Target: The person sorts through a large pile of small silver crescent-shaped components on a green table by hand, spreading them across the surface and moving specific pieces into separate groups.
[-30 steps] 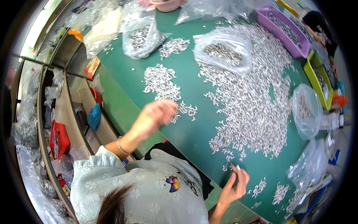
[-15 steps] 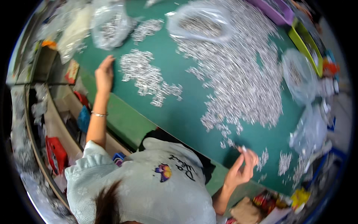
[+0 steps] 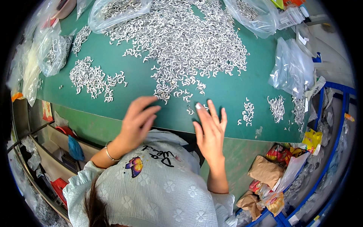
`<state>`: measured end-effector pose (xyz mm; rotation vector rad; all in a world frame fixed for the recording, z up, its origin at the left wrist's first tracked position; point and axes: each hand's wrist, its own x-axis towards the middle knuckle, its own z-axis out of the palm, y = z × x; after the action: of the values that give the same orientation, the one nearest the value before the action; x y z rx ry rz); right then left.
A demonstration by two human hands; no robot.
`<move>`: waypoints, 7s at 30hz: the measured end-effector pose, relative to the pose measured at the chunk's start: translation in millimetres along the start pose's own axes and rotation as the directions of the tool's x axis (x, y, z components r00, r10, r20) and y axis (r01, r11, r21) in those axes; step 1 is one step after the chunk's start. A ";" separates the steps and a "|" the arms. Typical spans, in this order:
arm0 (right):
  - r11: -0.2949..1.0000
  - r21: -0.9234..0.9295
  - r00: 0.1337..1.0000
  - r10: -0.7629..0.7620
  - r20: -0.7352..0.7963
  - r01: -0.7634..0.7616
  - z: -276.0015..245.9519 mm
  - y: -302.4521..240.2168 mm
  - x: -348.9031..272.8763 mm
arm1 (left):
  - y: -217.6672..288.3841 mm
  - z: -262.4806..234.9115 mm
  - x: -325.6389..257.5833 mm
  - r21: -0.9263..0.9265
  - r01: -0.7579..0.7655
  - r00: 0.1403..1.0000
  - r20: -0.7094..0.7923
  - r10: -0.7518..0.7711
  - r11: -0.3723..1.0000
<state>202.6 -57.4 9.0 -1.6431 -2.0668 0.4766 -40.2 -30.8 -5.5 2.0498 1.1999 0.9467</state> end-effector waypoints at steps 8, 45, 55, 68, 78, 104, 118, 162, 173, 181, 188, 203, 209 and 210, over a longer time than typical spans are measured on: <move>0.998 0.043 0.998 0.041 -0.038 -0.039 7.5 8.4 -0.4 | 15.0 55.7 35.2 0.141 -0.132 0.988 0.105 0.117 0.981; 0.995 0.082 0.996 -0.064 0.057 0.059 3.4 5.4 2.7 | 12.4 48.2 43.4 0.219 -0.060 0.994 0.105 0.037 0.974; 0.994 0.102 0.991 -0.060 0.122 0.048 0.1 3.9 -2.7 | 17.6 37.7 32.9 0.178 -0.016 0.996 0.091 -0.001 0.984; 0.994 0.110 0.976 -0.050 0.210 0.028 -8.8 -2.4 -5.3 | 21.8 40.2 35.5 0.199 0.028 0.997 0.060 -0.041 0.980; 0.988 0.149 0.998 -0.038 -0.045 0.044 9.2 -0.1 -27.9 | 18.0 41.7 32.0 0.177 0.016 0.991 0.127 -0.039 0.984; 1.000 0.008 0.998 -0.013 0.056 0.013 2.0 36.0 -59.9 | 28.5 56.0 44.8 0.124 -0.114 0.984 0.154 0.094 0.986; 0.999 -0.002 0.997 0.040 -0.064 -0.040 -3.7 36.0 -27.8 | 32.3 62.3 35.8 0.204 -0.304 0.911 0.348 0.221 0.931; 0.997 -0.028 0.995 0.070 -0.067 -0.072 -7.4 26.4 -18.4 | 28.9 59.3 38.3 0.187 -0.164 0.958 0.265 0.112 0.969; 0.997 0.074 0.999 -0.005 0.046 0.001 -1.6 12.5 6.0 | 22.4 48.1 25.9 0.169 -0.116 0.974 0.211 0.079 0.979; 0.997 0.078 0.993 0.011 0.115 -0.020 -5.7 5.9 -7.9 | 22.0 45.6 28.6 0.104 -0.129 0.964 0.245 0.100 0.986; 0.998 0.065 0.997 -0.027 0.073 0.022 -6.3 11.9 9.9 | 22.5 48.4 34.3 0.100 -0.112 0.981 0.167 0.094 0.989; 0.992 0.057 0.981 -0.119 0.150 0.112 -7.6 23.0 23.7 | 29.3 54.6 31.4 0.045 -0.252 0.930 0.288 0.229 0.967; 0.994 0.100 0.996 -0.049 0.078 0.041 -22.8 36.3 3.1 | 28.3 51.3 30.5 0.056 -0.268 0.893 0.390 0.226 0.962; 0.990 0.135 0.997 -0.052 0.050 0.045 -21.8 35.3 7.1 | 29.6 50.8 32.8 0.062 -0.276 0.886 0.403 0.229 0.959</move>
<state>242.0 -42.7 9.4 -1.5147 -2.0598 0.6346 26.3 -20.4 -3.2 2.3904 0.8020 0.5399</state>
